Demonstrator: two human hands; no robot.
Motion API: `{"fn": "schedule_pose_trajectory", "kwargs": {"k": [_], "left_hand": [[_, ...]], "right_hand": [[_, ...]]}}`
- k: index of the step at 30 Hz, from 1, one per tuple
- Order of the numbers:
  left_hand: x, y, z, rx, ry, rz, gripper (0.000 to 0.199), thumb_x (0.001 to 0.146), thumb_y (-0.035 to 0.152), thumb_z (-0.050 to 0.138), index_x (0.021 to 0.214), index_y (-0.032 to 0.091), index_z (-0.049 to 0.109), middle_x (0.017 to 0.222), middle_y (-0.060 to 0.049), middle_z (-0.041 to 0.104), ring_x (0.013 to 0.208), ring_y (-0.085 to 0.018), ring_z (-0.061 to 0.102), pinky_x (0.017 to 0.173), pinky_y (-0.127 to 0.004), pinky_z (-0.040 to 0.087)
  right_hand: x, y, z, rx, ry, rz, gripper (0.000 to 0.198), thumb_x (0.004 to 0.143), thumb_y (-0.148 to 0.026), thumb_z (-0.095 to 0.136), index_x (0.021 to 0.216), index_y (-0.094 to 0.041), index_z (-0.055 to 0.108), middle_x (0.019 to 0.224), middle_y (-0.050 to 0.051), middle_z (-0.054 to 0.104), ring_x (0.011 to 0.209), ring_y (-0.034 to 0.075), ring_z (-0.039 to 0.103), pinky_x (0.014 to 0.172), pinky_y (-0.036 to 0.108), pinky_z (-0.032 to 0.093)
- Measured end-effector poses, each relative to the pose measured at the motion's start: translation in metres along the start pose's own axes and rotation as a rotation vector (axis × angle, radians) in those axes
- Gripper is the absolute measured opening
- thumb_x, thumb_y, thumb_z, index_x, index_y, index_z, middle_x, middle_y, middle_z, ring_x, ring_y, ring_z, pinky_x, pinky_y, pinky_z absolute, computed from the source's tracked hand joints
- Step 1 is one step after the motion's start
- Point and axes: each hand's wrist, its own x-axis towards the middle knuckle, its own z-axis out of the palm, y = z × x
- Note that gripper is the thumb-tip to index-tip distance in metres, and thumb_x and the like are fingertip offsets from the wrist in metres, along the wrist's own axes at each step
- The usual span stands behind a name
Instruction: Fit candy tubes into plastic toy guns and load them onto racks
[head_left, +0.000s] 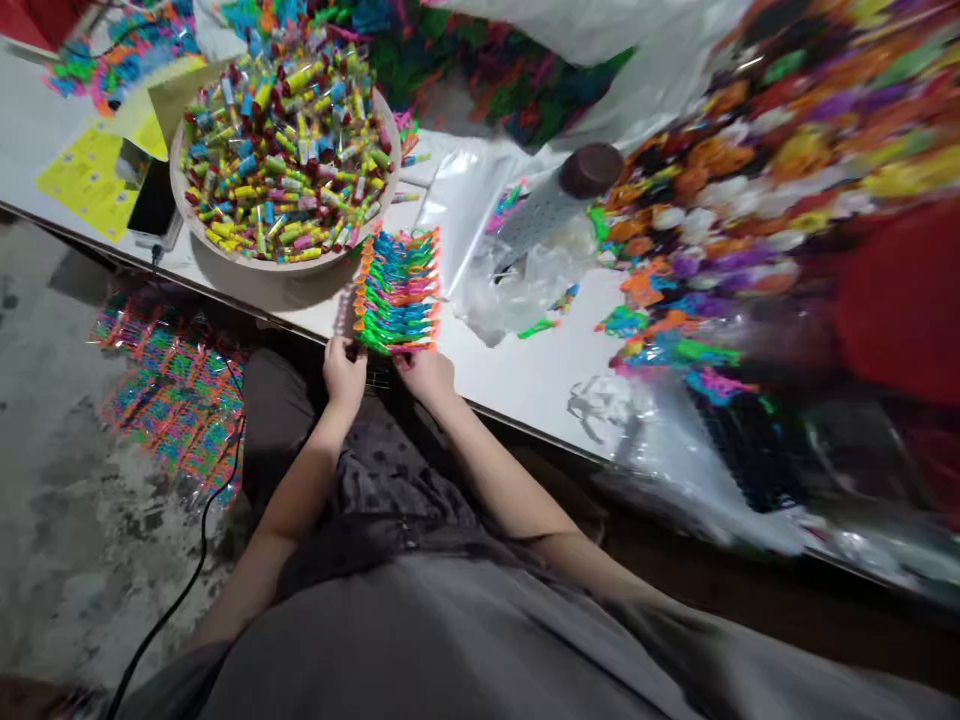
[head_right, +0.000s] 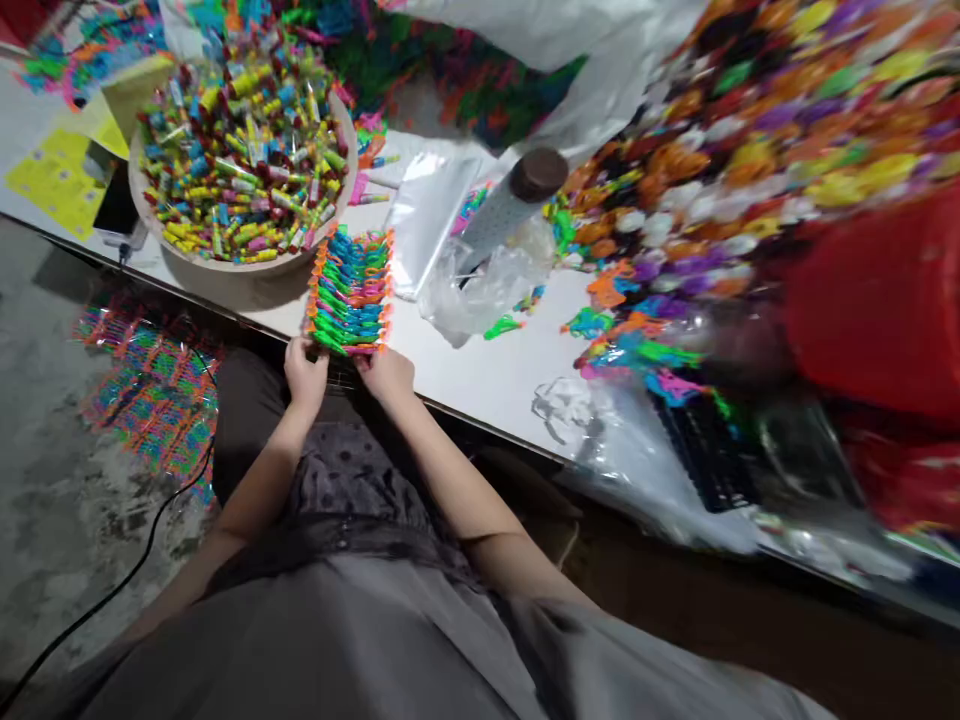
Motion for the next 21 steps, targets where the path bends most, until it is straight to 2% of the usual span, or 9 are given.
{"fn": "schedule_pose_trajectory", "kwargs": {"k": [7,11,17,21], "left_hand": [[0.003,-0.004,-0.004,0.067,-0.096,0.036,0.014,0.076,0.018,0.064,0.075,0.019,0.050,0.083,-0.004,0.060,0.080,-0.017,0.055,0.073,-0.027,0.043],[0.007,-0.002,-0.002,0.132,-0.128,-0.001,0.013,0.075,0.018,0.064,0.080,0.018,0.052,0.085,-0.005,0.060,0.081,-0.019,0.057,0.072,-0.028,0.044],[0.010,0.001,-0.002,0.174,-0.163,0.002,0.013,0.075,0.020,0.063,0.085,0.017,0.054,0.087,-0.007,0.062,0.081,-0.020,0.058,0.073,-0.030,0.046],[0.010,0.001,-0.005,0.131,-0.151,0.028,0.015,0.075,0.018,0.062,0.088,0.018,0.055,0.087,-0.006,0.062,0.081,-0.019,0.059,0.074,-0.030,0.046]], "right_hand": [[0.006,0.008,0.006,0.051,0.017,0.038,0.038,0.090,-0.040,0.038,0.111,-0.021,0.063,0.112,0.009,0.065,0.101,0.027,0.061,0.073,0.030,0.045],[0.008,0.008,0.012,0.090,0.014,0.061,0.038,0.089,-0.040,0.040,0.113,-0.021,0.062,0.115,0.008,0.064,0.102,0.026,0.060,0.073,0.028,0.043],[0.011,0.010,0.014,0.151,0.013,0.049,0.038,0.088,-0.039,0.042,0.115,-0.019,0.061,0.112,0.010,0.065,0.101,0.026,0.060,0.070,0.026,0.041],[0.013,0.006,0.009,0.152,-0.011,0.040,0.039,0.089,-0.042,0.041,0.108,-0.017,0.064,0.105,0.012,0.067,0.096,0.025,0.062,0.068,0.025,0.040]]}}
